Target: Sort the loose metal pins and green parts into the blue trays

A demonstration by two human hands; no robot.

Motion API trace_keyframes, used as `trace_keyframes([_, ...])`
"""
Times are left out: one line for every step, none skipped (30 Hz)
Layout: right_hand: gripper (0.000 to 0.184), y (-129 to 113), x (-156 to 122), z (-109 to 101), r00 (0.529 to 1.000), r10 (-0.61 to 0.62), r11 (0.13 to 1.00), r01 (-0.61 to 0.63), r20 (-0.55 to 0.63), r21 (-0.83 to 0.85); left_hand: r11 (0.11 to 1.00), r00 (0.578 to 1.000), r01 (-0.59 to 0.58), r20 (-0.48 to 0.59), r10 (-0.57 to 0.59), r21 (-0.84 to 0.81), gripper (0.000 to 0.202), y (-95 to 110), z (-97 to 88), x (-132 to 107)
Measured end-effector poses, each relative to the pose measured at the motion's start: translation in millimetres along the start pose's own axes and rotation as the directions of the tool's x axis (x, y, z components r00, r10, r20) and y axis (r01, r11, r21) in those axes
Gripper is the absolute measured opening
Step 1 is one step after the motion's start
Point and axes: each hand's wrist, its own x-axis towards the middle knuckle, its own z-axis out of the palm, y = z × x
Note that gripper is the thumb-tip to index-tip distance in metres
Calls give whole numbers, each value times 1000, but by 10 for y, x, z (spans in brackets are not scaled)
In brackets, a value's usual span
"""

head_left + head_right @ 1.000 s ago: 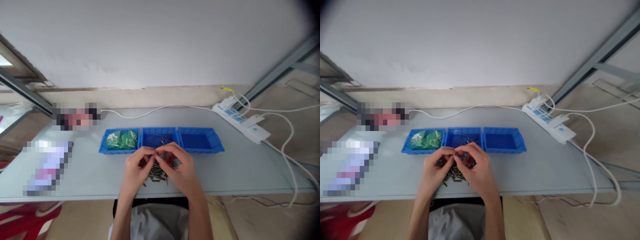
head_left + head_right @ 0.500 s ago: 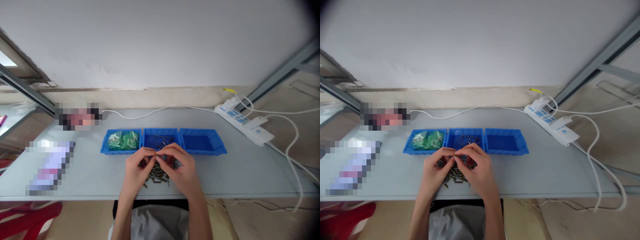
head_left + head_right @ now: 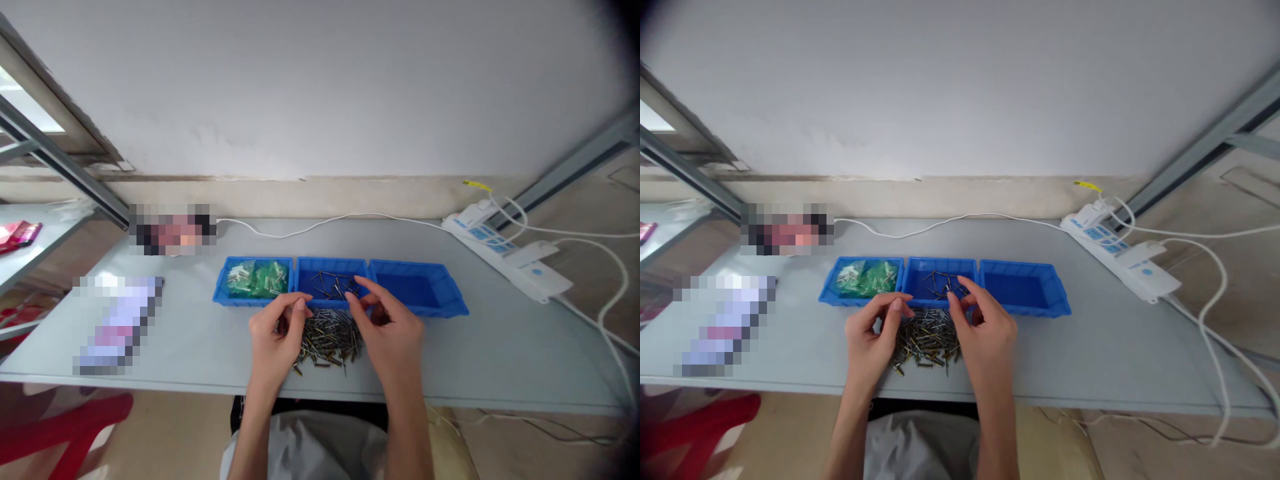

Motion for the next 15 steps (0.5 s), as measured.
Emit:
trace_keyframes([24,17,0,-38,1000,5,1000,-5,20,0,1000,1000,8,-12,-8,0,22,3,-7,2])
trace_keyframes([21,31,-1,-80,999,3,1000,-3,53,4,1000,1000,14,-23,-14,0,23,7,-12,3])
trace_keyframes([19,43,-5,-123,995,-3,1000,3,100,7,1000,999,18,-30,-18,-1,24,11,-15,5])
trace_keyframes([17,54,-9,-164,987,-11,1000,10,159,6,1000,999,20,-35,-20,-2,24,15,-16,6])
trace_keyframes([16,66,-15,-200,974,-15,1000,16,228,-2,1000,999,21,-35,-21,-2,25,20,-16,7])
trace_keyframes([14,79,-23,-227,954,-14,1000,21,299,-19,1000,999,23,-35,-23,-2,26,24,-16,9])
trace_keyframes([12,91,-31,-246,930,-8,999,25,367,-42,1000,999,24,-35,-24,-3,27,28,-16,10])
trace_keyframes([10,103,-40,-255,904,6,997,26,427,-70,1000,999,26,-36,-26,-6,27,31,-16,10])
trace_keyframes([11,112,-48,-255,875,24,995,26,483,-97,1000,999,27,-38,-27,-9,28,32,-18,10])
trace_keyframes([13,118,-55,-247,846,45,992,24,531,-122,1000,999,27,-38,-27,-11,28,32,-20,10])
trace_keyframes([16,121,-61,-233,821,67,989,20,567,-146,1000,999,25,-34,-25,-13,27,30,-22,9])
trace_keyframes([18,121,-64,-216,801,89,986,15,592,-168,1000,999,24,-30,-24,-14,27,26,-26,8])
trace_keyframes([19,119,-66,-198,787,105,983,11,608,-184,1000,999,24,-25,-24,-15,27,22,-30,7])
trace_keyframes([18,116,-67,-180,778,112,981,11,618,-192,1000,999,26,-24,-26,-18,27,19,-33,6])
trace_keyframes([16,112,-67,-165,777,109,981,15,620,-192,999,999,30,-24,-30,-21,27,17,-37,4])
